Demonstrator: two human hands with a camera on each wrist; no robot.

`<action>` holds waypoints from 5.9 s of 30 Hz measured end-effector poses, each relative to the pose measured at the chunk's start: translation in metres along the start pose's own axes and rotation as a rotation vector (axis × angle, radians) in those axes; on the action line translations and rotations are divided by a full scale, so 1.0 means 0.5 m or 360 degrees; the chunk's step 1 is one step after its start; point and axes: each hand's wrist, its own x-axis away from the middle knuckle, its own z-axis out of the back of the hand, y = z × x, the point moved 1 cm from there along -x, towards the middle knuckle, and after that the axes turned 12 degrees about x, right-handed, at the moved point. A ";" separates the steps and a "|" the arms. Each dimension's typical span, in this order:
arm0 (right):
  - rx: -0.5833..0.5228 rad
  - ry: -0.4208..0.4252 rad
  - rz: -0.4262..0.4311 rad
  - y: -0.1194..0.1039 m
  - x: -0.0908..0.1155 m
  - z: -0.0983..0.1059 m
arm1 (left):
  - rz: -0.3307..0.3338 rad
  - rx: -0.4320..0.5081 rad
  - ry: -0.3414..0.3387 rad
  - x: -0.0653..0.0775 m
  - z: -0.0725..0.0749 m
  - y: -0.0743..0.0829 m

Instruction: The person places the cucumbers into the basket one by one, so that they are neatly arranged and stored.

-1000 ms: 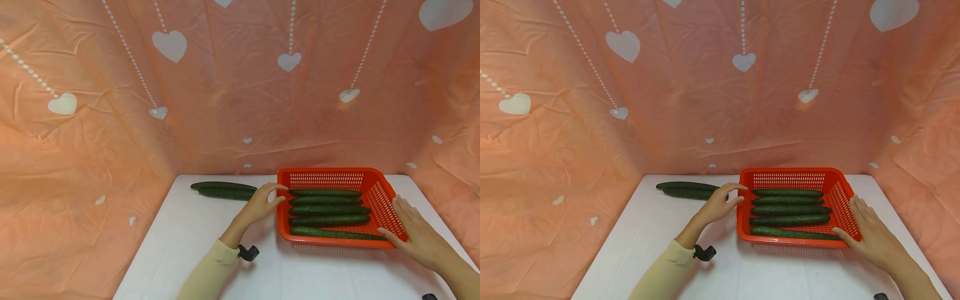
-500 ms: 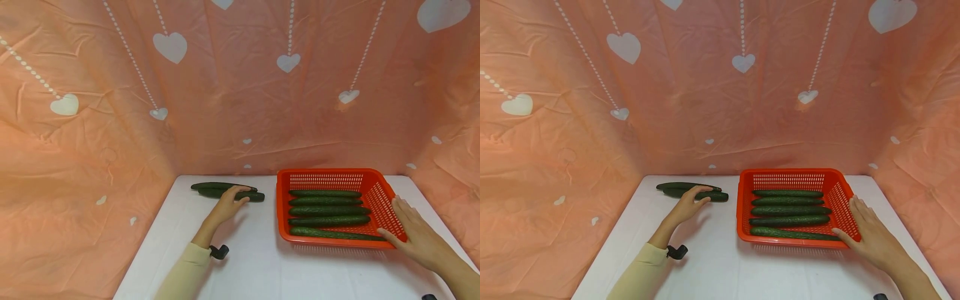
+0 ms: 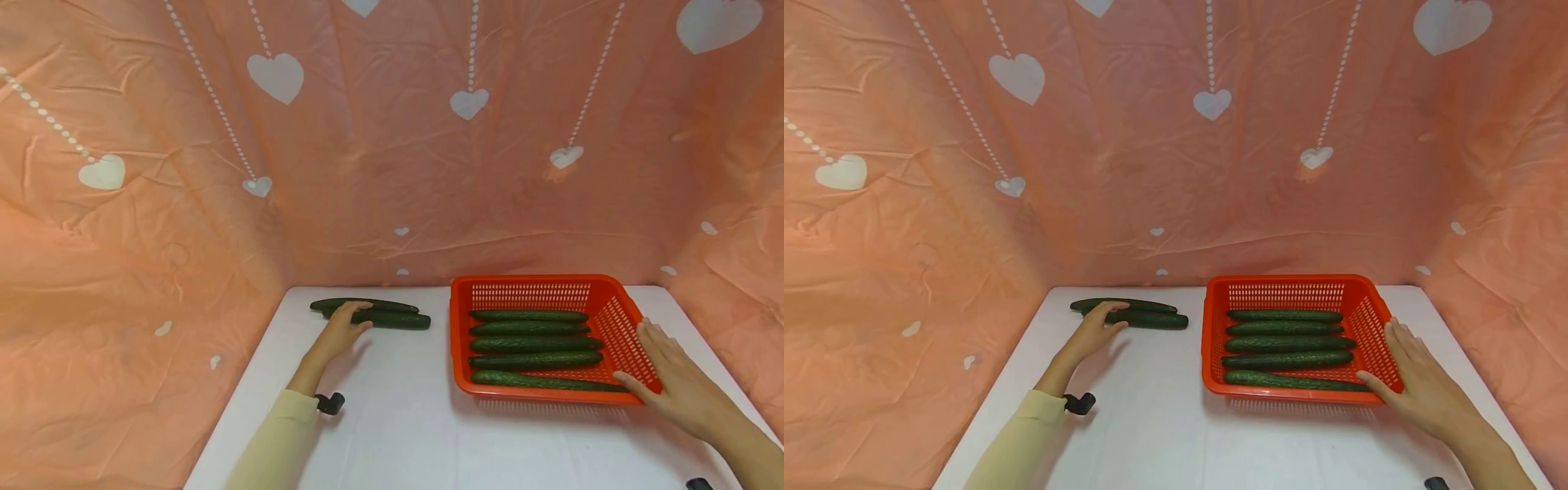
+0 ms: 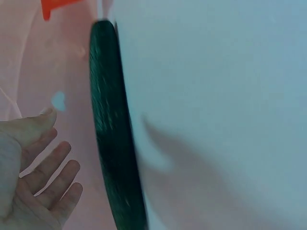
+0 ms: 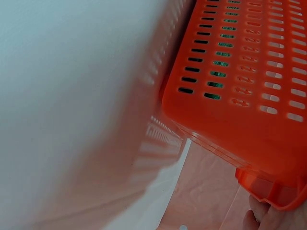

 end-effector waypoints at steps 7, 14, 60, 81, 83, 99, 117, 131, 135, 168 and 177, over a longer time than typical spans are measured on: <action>-0.0011 -0.0036 -0.0022 -0.004 0.001 0.003 | 0.0101 -0.0168 -0.0002 -0.006 0.029 -0.045; -0.0011 -0.0045 -0.0027 -0.005 0.001 0.004 | 0.0159 -0.0348 0.0004 -0.009 0.050 -0.072; -0.0031 -0.0042 -0.0006 -0.010 0.000 0.019 | 0.0005 -0.0067 -0.0168 0.059 0.096 -0.079; -0.0049 -0.0040 -0.0020 -0.006 0.004 0.013 | 0.0069 0.0119 0.0098 0.089 0.108 0.007; -0.0049 -0.0033 -0.0016 -0.007 0.006 0.011 | 0.0060 0.0142 0.0109 0.091 0.108 0.013; -0.0056 -0.0043 -0.0010 -0.006 -0.002 0.011 | -0.0129 0.0498 0.0227 0.070 0.031 0.122; -0.0047 0.0006 0.0002 -0.003 0.001 0.003 | -0.0425 0.0519 -0.0123 0.007 -0.147 0.249; -0.0029 0.0008 -0.0012 -0.003 0.003 0.003 | -0.0475 0.0267 -0.0266 -0.019 -0.262 0.305; -0.0019 -0.0038 -0.0030 -0.006 0.002 0.003 | -0.0463 0.0217 -0.0291 -0.022 -0.287 0.319; -0.0024 -0.0047 -0.0023 -0.007 0.000 -0.001 | -0.0477 -0.0174 -0.0329 -0.026 -0.322 0.340; -0.0025 -0.0043 -0.0033 -0.002 0.000 -0.001 | -0.0465 -0.0033 -0.0113 -0.049 -0.211 0.274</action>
